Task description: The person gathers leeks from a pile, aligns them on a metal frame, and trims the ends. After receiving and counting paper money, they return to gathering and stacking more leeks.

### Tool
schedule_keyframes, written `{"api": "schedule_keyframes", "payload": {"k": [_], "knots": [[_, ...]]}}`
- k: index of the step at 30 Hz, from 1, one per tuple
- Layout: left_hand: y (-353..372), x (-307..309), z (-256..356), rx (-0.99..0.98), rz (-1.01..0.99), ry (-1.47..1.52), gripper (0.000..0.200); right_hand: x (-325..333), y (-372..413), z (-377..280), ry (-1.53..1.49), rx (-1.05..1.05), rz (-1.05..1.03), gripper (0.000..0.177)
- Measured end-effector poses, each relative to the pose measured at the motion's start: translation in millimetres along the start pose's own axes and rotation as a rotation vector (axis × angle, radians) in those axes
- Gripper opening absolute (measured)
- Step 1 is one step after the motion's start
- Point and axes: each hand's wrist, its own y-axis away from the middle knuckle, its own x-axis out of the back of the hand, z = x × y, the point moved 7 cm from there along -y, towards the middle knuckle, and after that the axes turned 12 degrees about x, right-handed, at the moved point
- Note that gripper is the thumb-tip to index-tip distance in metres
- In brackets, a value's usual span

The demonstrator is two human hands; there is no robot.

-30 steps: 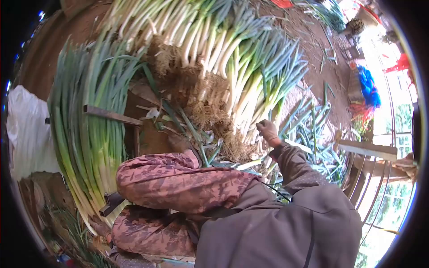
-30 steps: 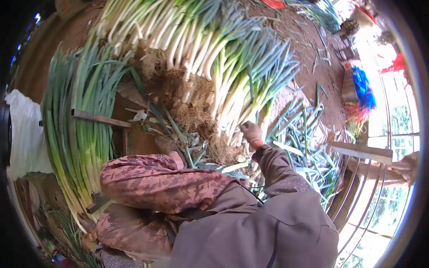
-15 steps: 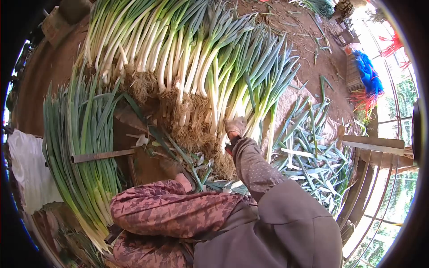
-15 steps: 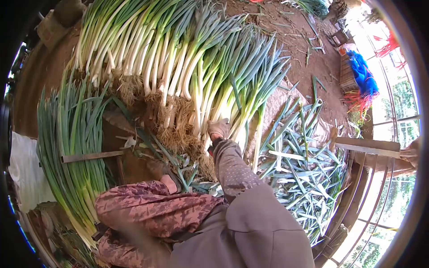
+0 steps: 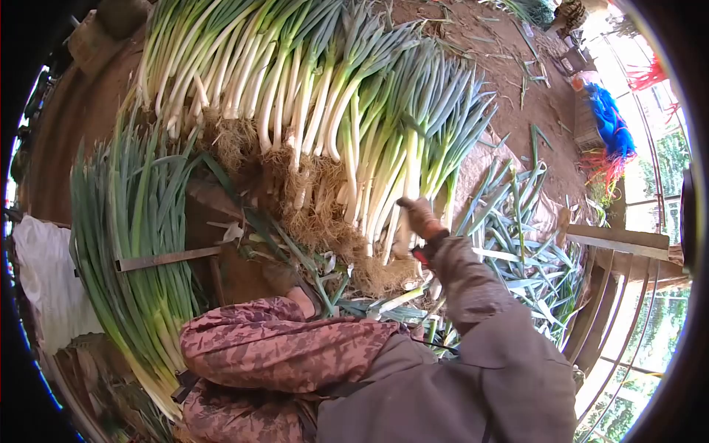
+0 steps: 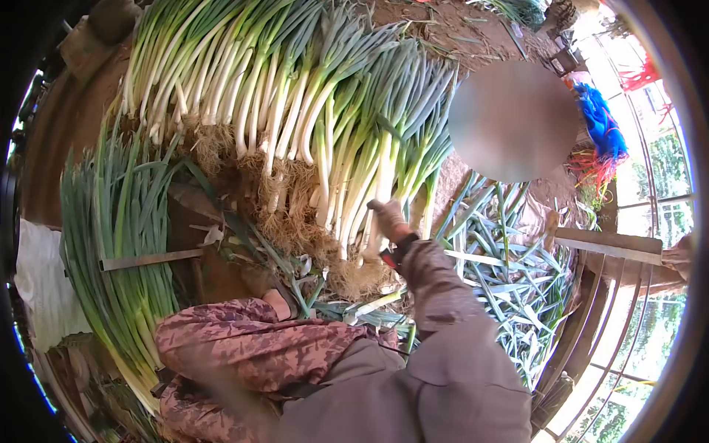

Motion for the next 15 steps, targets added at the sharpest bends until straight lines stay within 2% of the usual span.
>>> {"api": "schedule_keyframes", "payload": {"k": [1,3,5,6,8,9,10,11,12,13,14,15], "knots": [[0.4,-0.4,4.9,-0.015,-0.007,-0.004,0.062,16.2,24.6,-52.7,-0.132,-0.01,-0.113,0.04],[3.4,3.7,20.9,-0.06,-0.013,-0.011,0.063,53.3,57.9,-125.3,-0.305,-0.11,-0.149,0.03],[10.2,11.7,47.5,-0.132,-0.014,-0.019,0.064,65.5,98.5,-188.5,-0.417,-0.105,-0.077,0.029],[19.5,15.0,73.0,-0.199,-0.031,-0.022,0.065,64.5,108.0,-187.9,-0.416,-0.012,-0.091,0.028],[56.5,13.5,137.3,-0.363,-0.16,0.013,0.066,60.8,107.1,-125.7,-0.155,-0.077,-0.049,0.029],[92.7,-1.8,179.9,-0.436,-0.312,0.067,0.067,46.8,112.6,-107.7,-0.08,-0.086,-0.049,0.031],[141.0,-27.6,219.4,-0.446,-0.506,0.167,0.067,27.5,122.3,-108.0,-0.14,-0.097,-0.017,0.037],[218.5,-68.6,265.0,-0.386,-0.733,0.423,0.073,11.2,134.4,-112.3,-0.239,-0.179,-0.041,0.037],[278.0,-108.2,297.7,-0.154,-0.933,0.349,0.074,10.2,122.8,-82.1,0.061,0.029,-0.197,0.036],[336.7,-138.0,345.4,-0.518,-1.051,-0.011,0.071,-3.0,134.6,-89.9,0.025,-0.085,-0.132,0.036],[368.2,-182.8,350.0,-0.599,-1.189,-0.077,0.073,-16.9,147.9,-100.4,-0.016,-0.195,-0.058,0.039],[400.0,-225.9,353.5,-0.679,-1.329,-0.136,0.077,-19.7,140.0,-72.2,-0.021,-0.117,-0.053,0.042]]}}
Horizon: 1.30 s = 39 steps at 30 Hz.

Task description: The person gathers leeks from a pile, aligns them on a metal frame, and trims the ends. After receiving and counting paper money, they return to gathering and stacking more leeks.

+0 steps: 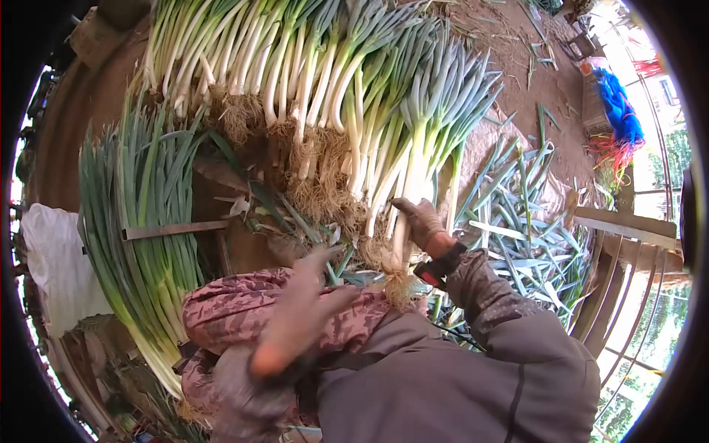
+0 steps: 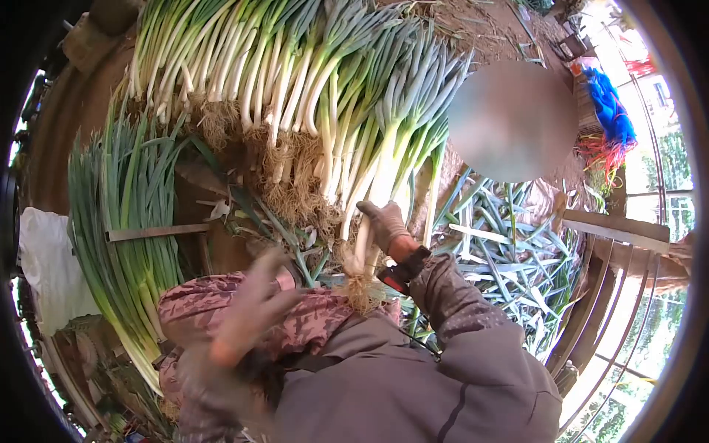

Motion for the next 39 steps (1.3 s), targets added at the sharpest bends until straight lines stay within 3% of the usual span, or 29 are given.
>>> {"api": "schedule_keyframes", "payload": {"k": [2,3,5,8,9,12,16,17,20,25,28,29,30,34,36,39], "knots": [[-63.2,-53.5,-7.2,-0.044,-0.009,-0.067,0.074,-12.8,8.5,-10.8,-0.132,0.085,0.024,0.045],[-91.7,-74.9,-10.6,-0.027,-0.047,-0.135,0.072,-15.6,14.2,-13.7,-0.101,0.025,-0.01,0.045],[-156.4,-125.6,-57.9,0.09,-0.156,0.001,0.059,-15.9,17.4,-18.7,-0.045,-0.098,-0.067,0.046],[-164.4,-131.6,-70.2,0.187,-0.235,0.219,0.043,-17.1,3.5,12.2,-0.54,-0.151,-0.235,0.052],[-164.6,-130.8,-78.8,0.206,-0.219,0.362,0.036,-20.4,0.0,21.4,-0.831,-0.278,-0.296,0.046],[-170.6,-130.7,-99.9,0.241,-0.314,0.603,0.032,2.8,-3.3,14.2,-0.632,-0.077,-0.334,0.038],[-153.6,-116.1,-71.3,0.246,-0.274,0.709,0.035,-10.9,-10.9,2.1,-0.709,0.009,-0.333,0.027],[-160.2,-110.6,-72.4,0.132,-0.252,0.628,0.041,-15.7,-7.3,-4.6,-0.735,-0.021,-0.297,0.027],[-176.3,-101.1,-68.1,0.149,-0.244,0.534,0.048,-14.5,-2.4,-11.7,-0.678,-0.013,-0.268,0.029],[-183.9,-119.2,-50.6,0.022,0.028,0.246,0.062,-24.1,-7.0,-19.5,-0.623,0.046,-0.229,0.034],[-175.4,-119.2,-50.8,0.108,-0.26,0.572,0.061,-12.8,3.1,-33.0,-0.663,0.047,-0.122,0.032],[-168.5,-110.6,-53.7,0.133,-0.238,0.582,0.06,4.7,-23.5,3.7,-0.698,0.074,-0.13,0.043],[-157.9,-101.9,-55.2,0.147,-0.244,0.589,0.059,12.2,-20.0,2.3,-0.699,0.054,0.061,0.044],[-135.2,-87.7,-61.7,0.149,-0.251,0.6,0.054,-26.9,2.0,-13.2,-0.757,-0.054,-0.176,0.045],[-127.3,-97.4,-53.6,0.161,-0.28,0.604,0.054,-57.9,19.7,-16.2,-0.822,-0.038,-0.206,0.041],[-133.7,-98.5,-66.1,0.052,-0.085,0.286,0.071,-58.4,26.6,-18.7,-0.753,0.044,-0.114,0.036]]}}
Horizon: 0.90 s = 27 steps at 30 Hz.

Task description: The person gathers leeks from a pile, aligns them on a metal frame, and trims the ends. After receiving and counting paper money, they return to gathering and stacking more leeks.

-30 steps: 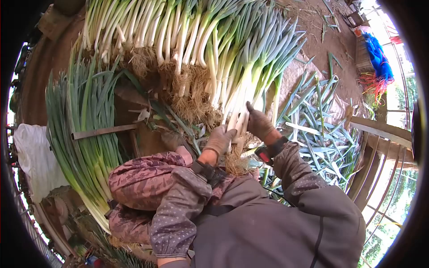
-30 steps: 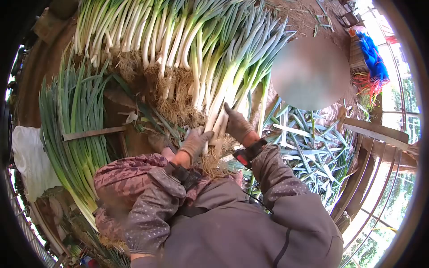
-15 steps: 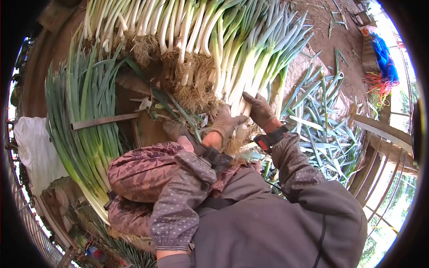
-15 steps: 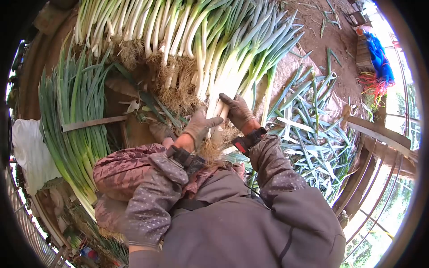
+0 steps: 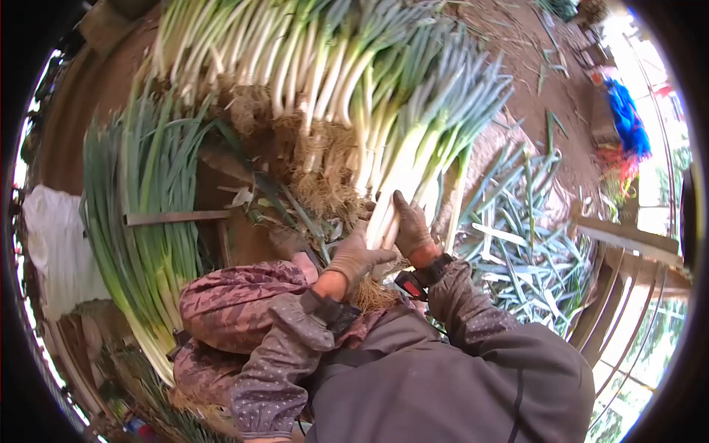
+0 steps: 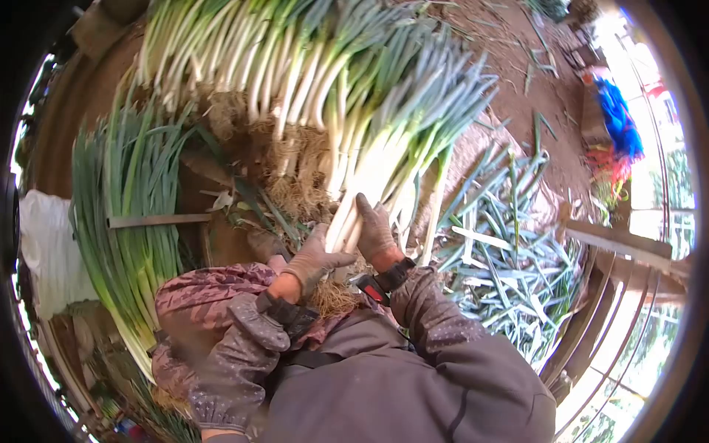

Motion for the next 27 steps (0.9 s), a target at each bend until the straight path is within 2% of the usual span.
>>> {"api": "schedule_keyframes", "payload": {"k": [1,2,3,4,8,13,15,17,18,19,21,23,25,26,27], "knots": [[0.1,4.4,-2.3,-0.041,0.084,-0.126,0.077,4.0,-2.9,5.7,0.031,0.038,0.018,0.035],[-0.3,3.4,3.5,-0.009,-0.011,-0.099,0.084,53.4,-19.5,30.1,0.223,-0.05,0.152,0.032],[3.3,-2.9,8.5,0.007,-0.088,0.015,0.078,83.2,-34.2,43.9,0.147,-0.032,-0.062,0.029],[16.5,-5.8,17.4,0.08,-0.15,0.188,0.075,89.7,-37.2,26.1,0.131,-0.007,-0.061,0.031],[54.2,0.9,15.9,-0.096,-0.186,0.261,0.073,38.7,-56.6,-22.1,-0.037,-0.04,-0.103,0.04],[151.6,36.7,-29.8,-0.218,-0.116,0.228,0.072,-16.8,-59.8,-43.3,-0.108,-0.07,-0.158,0.05],[203.7,59.2,-35.4,-0.208,-0.012,0.066,0.071,-43.1,-46.6,-46.6,-0.094,-0.044,-0.209,0.054],[266.2,86.2,-30.1,-0.129,0.136,-0.235,0.071,-65.4,-43.7,-46.0,-0.039,0.011,-0.3,0.059],[288.0,88.8,-37.8,-0.091,0.14,-0.185,0.062,-74.7,-39.7,-47.0,-0.011,0.042,-0.339,0.061],[311.7,95.4,-38.2,-0.059,0.198,-0.226,0.059,-104.5,-20.7,-51.4,0.017,0.059,-0.386,0.061],[360.2,113.3,-37.0,0.011,0.321,-0.314,0.055,-203.8,38.0,-63.2,0.061,0.095,-0.48,0.062],[402.2,138.1,-45.4,-0.021,0.568,-0.306,0.053,-285.6,62.8,-56.7,0.064,0.144,-0.634,0.061],[445.0,167.8,-63.3,-0.114,0.845,-0.34,0.051,-364.1,86.7,-31.7,0.017,0.057,-0.751,0.058],[469.3,186.8,-75.1,-0.186,0.998,-0.383,0.05,-399.5,83.8,-6.1,-0.039,-0.054,-0.867,0.056],[490.9,207.0,-93.5,-0.051,1.052,-0.346,0.05,-440.5,120.2,10.5,0.038,-0.006,-0.819,0.054]]}}
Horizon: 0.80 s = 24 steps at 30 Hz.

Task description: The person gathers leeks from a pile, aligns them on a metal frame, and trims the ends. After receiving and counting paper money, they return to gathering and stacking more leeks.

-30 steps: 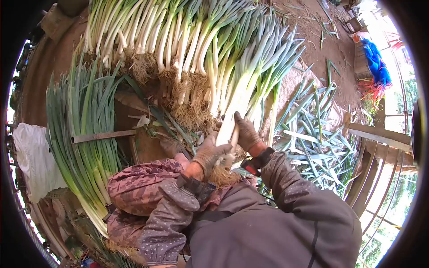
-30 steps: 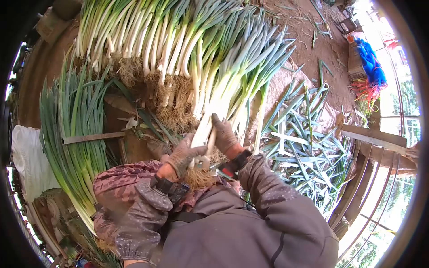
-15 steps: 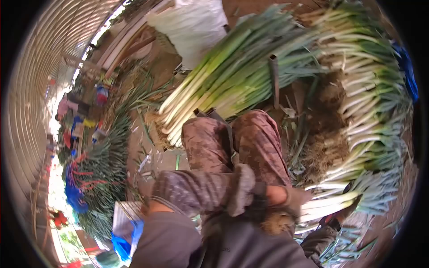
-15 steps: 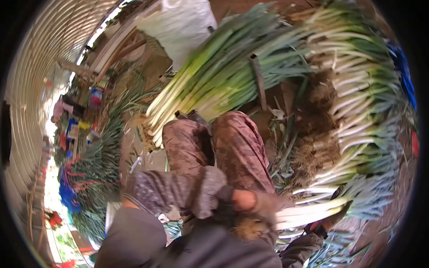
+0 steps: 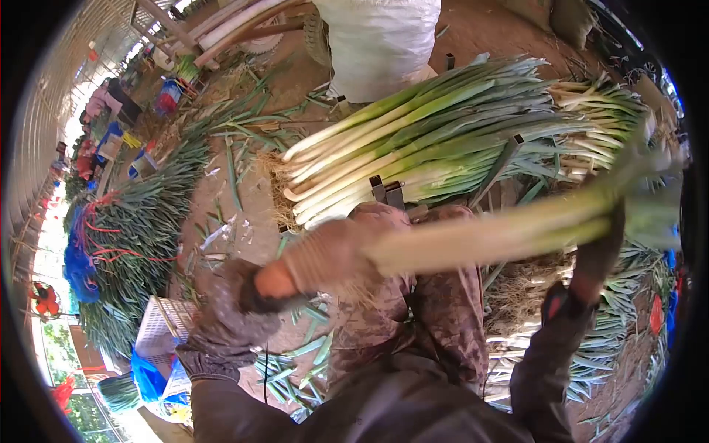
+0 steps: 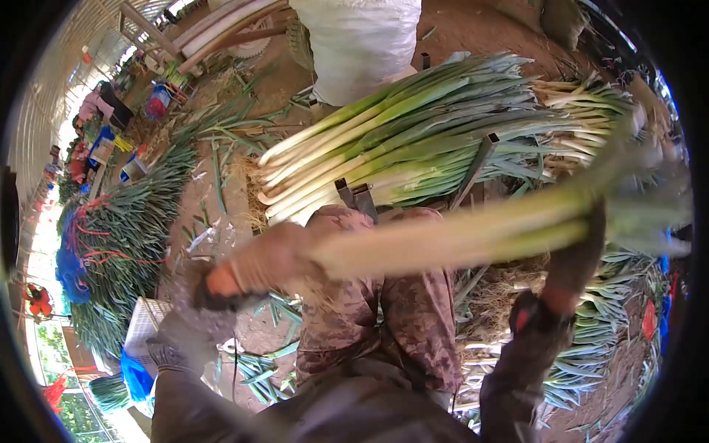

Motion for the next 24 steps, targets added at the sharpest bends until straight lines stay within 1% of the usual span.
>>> {"api": "schedule_keyframes", "payload": {"k": [1,2,3,4,5,6,7,8,10,11,12,13,14,15,16,17,18,19,20,21,22,23,24], "knots": [[-2.8,22.1,-28.0,0.138,0.02,-0.033,0.05,-23.2,-26.2,28.3,-0.011,0.007,-0.226,0.05],[-10.4,38.2,-59.1,0.203,0.037,-0.109,0.057,-67.2,-28.0,54.5,-0.049,-0.062,-0.373,0.036],[-13.7,55.3,-90.5,0.315,-0.008,-0.02,0.06,-91.7,-40.9,90.7,-0.051,-0.108,-0.412,0.032],[-19.9,64.9,-123.2,0.294,0.005,0.077,0.061,-109.0,-50.6,130.4,-0.052,-0.153,-0.451,0.029],[-28.3,63.1,-160.1,0.275,0.02,0.172,0.062,-128.8,-47.5,165.0,-0.102,-0.211,-0.405,0.027],[-38.5,50.5,-202.0,0.292,-0.001,0.199,0.063,-144.6,-39.1,198.1,-0.15,-0.263,-0.36,0.026],[-49.6,35.4,-242.7,0.306,-0.019,0.222,0.063,-144.9,-32.8,232.2,-0.114,-0.348,-0.345,0.026],[-56.8,25.3,-265.3,0.323,-0.038,0.243,0.064,-137.8,-26.2,263.8,-0.081,-0.433,-0.327,0.026],[-51.8,7.8,-282.3,0.435,-0.05,0.158,0.066,-121.9,3.6,307.9,-0.135,-0.653,-0.462,0.027],[-50.2,-0.6,-287.9,0.486,-0.055,0.115,0.068,-102.8,5.3,314.1,-0.01,-0.657,-0.512,0.029],[-50.8,-4.1,-289.9,0.47,-0.064,0.083,0.069,-84.9,7.2,312.7,0.115,-0.657,-0.56,0.031],[-50.2,-3.1,-292.8,0.452,-0.07,0.048,0.07,-95.4,20.1,286.3,0.259,-0.632,-0.521,0.035],[-48.6,-2.2,-295.8,0.441,-0.074,0.016,0.071,-101.5,26.9,272.7,0.395,-0.662,-0.599,0.037],[-49.0,-3.0,-302.5,0.507,-0.1,0.029,0.085,-104.1,31.4,262.4,0.533,-0.691,-0.675,0.039],[-52.0,-4.1,-306.6,0.504,-0.123,0.038,0.085,-103.9,35.3,256.5,0.671,-0.718,-0.747,0.041],[-53.9,-4.9,-311.1,0.504,-0.144,0.048,0.085,-111.0,35.8,252.9,0.807,-0.595,-0.827,0.039],[-54.9,-7.2,-314.1,0.509,-0.164,0.059,0.085,-133.2,31.9,243.8,0.976,-0.199,-1.006,0.038],[-54.0,-1.6,-299.1,0.507,-0.163,-0.027,0.083,-156.7,36.7,236.0,1.115,0.216,-1.166,0.037],[-53.9,-5.7,-299.6,0.492,-0.17,0.024,0.083,-177.1,50.6,231.6,1.214,0.648,-1.3,0.036],[-53.3,-6.8,-303.8,0.482,-0.173,0.071,0.082,-194.8,60.5,234.8,1.152,0.898,-1.354,0.038],[-51.2,-6.8,-314.1,0.479,-0.17,0.116,0.081,-203.5,62.8,250.7,1.184,0.991,-1.462,0.04],[-51.2,-8.1,-325.0,0.46,-0.152,0.062,0.079,-211.5,66.5,269.5,1.198,1.087,-1.574,0.041],[-52.4,-7.7,-338.0,0.488,-0.153,0.019,0.077,-217.4,75.0,289.5,1.191,1.188,-1.685,0.043]]}}
